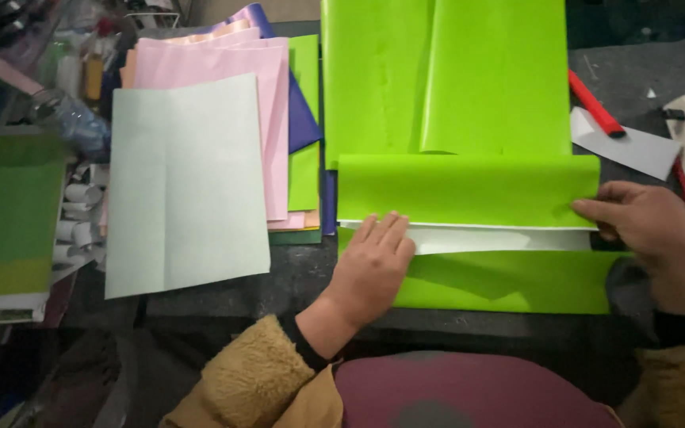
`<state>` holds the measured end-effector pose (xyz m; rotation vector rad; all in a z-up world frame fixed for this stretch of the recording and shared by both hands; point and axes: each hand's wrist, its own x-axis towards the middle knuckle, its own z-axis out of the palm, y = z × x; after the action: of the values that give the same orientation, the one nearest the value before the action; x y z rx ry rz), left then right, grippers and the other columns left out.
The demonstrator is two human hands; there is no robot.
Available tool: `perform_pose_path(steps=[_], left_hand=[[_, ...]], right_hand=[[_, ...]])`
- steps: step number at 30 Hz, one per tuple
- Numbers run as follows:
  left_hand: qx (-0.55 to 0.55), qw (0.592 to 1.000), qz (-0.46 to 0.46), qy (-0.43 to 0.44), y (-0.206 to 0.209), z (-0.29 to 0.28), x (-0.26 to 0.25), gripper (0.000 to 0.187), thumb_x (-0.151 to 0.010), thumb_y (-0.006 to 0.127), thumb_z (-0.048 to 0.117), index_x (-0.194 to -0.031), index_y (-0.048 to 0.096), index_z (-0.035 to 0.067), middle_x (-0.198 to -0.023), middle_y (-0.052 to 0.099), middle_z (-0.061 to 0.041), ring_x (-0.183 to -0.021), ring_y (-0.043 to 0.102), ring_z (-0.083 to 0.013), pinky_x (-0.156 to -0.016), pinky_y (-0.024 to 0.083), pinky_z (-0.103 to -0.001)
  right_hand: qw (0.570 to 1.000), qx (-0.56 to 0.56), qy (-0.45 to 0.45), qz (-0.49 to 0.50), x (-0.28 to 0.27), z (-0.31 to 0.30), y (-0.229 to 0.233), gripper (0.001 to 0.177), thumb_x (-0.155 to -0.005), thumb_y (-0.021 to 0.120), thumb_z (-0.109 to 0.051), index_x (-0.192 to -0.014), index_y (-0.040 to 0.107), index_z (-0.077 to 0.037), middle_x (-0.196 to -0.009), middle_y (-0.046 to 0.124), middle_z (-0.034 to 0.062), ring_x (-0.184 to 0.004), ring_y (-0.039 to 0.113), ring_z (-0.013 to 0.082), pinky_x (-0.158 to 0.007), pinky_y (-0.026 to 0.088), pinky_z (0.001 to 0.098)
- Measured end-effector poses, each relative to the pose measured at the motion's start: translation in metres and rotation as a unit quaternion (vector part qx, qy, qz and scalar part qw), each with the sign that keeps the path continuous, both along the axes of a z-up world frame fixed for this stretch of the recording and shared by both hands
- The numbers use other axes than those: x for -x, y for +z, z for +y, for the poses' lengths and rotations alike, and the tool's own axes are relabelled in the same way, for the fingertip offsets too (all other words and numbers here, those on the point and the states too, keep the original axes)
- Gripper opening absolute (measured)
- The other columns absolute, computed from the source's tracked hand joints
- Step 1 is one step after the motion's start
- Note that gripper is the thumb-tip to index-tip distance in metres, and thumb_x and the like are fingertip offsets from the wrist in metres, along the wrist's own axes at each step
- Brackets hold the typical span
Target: Applying glue to colored paper sheets and folding them to prepare for packaging or bag making.
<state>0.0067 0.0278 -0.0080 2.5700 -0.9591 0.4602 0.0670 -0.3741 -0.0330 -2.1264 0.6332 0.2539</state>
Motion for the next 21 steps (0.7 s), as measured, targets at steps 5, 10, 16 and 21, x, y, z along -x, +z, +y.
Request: perform_pose_path(steps=[5,10,16,21], left_hand=[[0.013,0.999,-0.047,-0.017,0.004,-0.003,0.002,0.013,-0.092,0.059,0.009,-0.101,0.061,-0.001,-0.126,0.066,-0.026,-0.125,0.063,-0.0400,-0.112,0.046,-0.051],[0.014,0.998,-0.063,0.005,0.004,-0.006,0.008,0.012,-0.091,0.061,0.007,-0.098,0.061,-0.003,-0.121,0.068,-0.029,-0.118,0.066,-0.0402,-0.106,0.052,-0.046],[-0.009,0.997,-0.067,0.029,0.005,-0.008,0.012,0.011,-0.089,0.063,0.006,-0.095,0.061,-0.004,-0.117,0.068,-0.033,-0.113,0.068,-0.0409,-0.102,0.054,-0.045],[-0.013,0.997,-0.069,0.038,0.002,-0.008,0.012,0.011,-0.090,0.063,0.006,-0.095,0.061,-0.004,-0.114,0.068,-0.034,-0.112,0.069,-0.0414,-0.102,0.054,-0.046]], right_hand=[[0.997,0.073,-0.003,0.029,0.001,-0.005,-0.005,0.028,-0.098,0.076,-0.023,-0.110,0.073,0.002,-0.078,0.067,0.0153,-0.060,0.053,0.0185,-0.054,0.045,0.0332],[0.998,0.062,0.017,-0.007,0.004,-0.006,-0.007,0.026,-0.096,0.077,-0.019,-0.107,0.073,0.004,-0.079,0.069,0.0146,-0.059,0.054,0.0173,-0.053,0.045,0.0317],[0.997,0.071,0.002,-0.012,0.008,0.003,0.001,0.025,-0.096,0.077,-0.019,-0.107,0.073,0.003,-0.074,0.068,0.0153,-0.054,0.052,0.0169,-0.049,0.043,0.0313],[0.998,0.059,-0.013,-0.017,0.012,0.011,0.008,0.025,-0.095,0.078,-0.019,-0.107,0.072,0.003,-0.073,0.067,0.0156,-0.053,0.052,0.0162,-0.048,0.042,0.0300]])
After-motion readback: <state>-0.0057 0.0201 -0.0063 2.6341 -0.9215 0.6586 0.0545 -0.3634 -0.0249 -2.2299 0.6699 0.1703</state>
